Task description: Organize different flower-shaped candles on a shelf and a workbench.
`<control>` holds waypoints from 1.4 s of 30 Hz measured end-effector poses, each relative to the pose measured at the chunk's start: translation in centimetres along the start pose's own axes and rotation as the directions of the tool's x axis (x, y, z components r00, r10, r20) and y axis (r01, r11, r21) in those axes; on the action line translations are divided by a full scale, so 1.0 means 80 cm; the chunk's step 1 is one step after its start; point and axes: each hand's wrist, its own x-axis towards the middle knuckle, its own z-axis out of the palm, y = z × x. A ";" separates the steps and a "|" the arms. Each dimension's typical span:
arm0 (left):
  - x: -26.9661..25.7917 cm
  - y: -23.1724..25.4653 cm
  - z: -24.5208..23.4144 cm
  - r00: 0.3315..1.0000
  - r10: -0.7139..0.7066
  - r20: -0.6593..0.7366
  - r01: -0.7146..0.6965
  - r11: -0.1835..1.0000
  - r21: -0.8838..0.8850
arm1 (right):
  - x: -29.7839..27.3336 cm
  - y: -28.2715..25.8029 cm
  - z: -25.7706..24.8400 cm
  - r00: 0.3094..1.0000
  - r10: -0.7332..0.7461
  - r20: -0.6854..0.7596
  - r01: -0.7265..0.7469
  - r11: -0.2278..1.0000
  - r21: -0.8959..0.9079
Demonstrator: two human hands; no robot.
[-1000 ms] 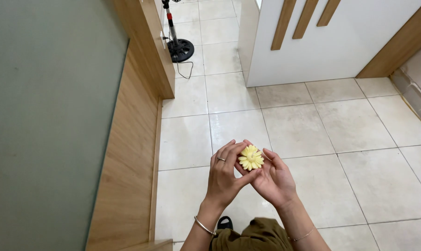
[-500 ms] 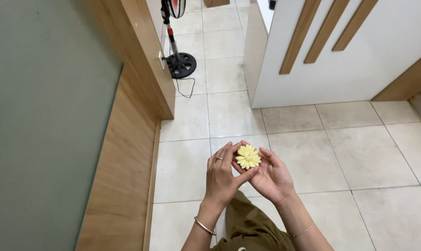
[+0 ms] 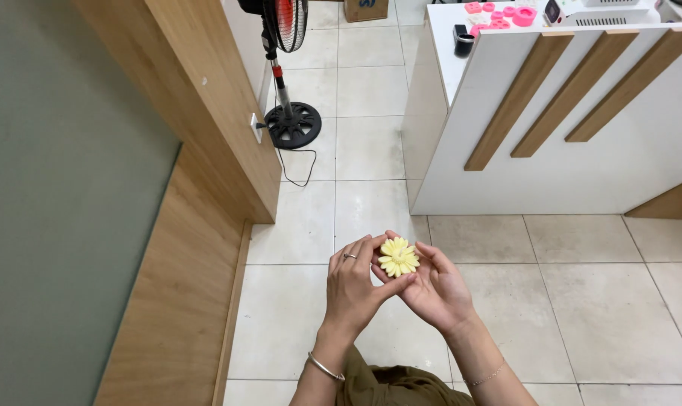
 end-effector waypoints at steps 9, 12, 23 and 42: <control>0.190 -0.100 0.039 1.000 -0.003 0.024 0.003 1.000 0.012 | 0.184 -0.085 -0.003 0.994 -0.054 -0.091 0.059 0.997 0.046; 0.273 -0.140 0.042 0.997 0.075 -0.010 -0.075 0.997 0.019 | 0.265 -0.118 0.004 0.995 -0.082 -0.063 0.085 0.996 0.041; 0.554 -0.262 0.034 0.988 0.154 -0.021 -0.154 0.988 0.008 | 0.540 -0.223 0.060 0.992 -0.129 -0.009 0.130 0.990 0.056; 0.997 -0.394 0.177 0.989 0.103 -0.110 -0.099 0.994 0.044 | 0.933 -0.535 0.076 0.997 -0.080 0.004 0.080 0.993 -0.089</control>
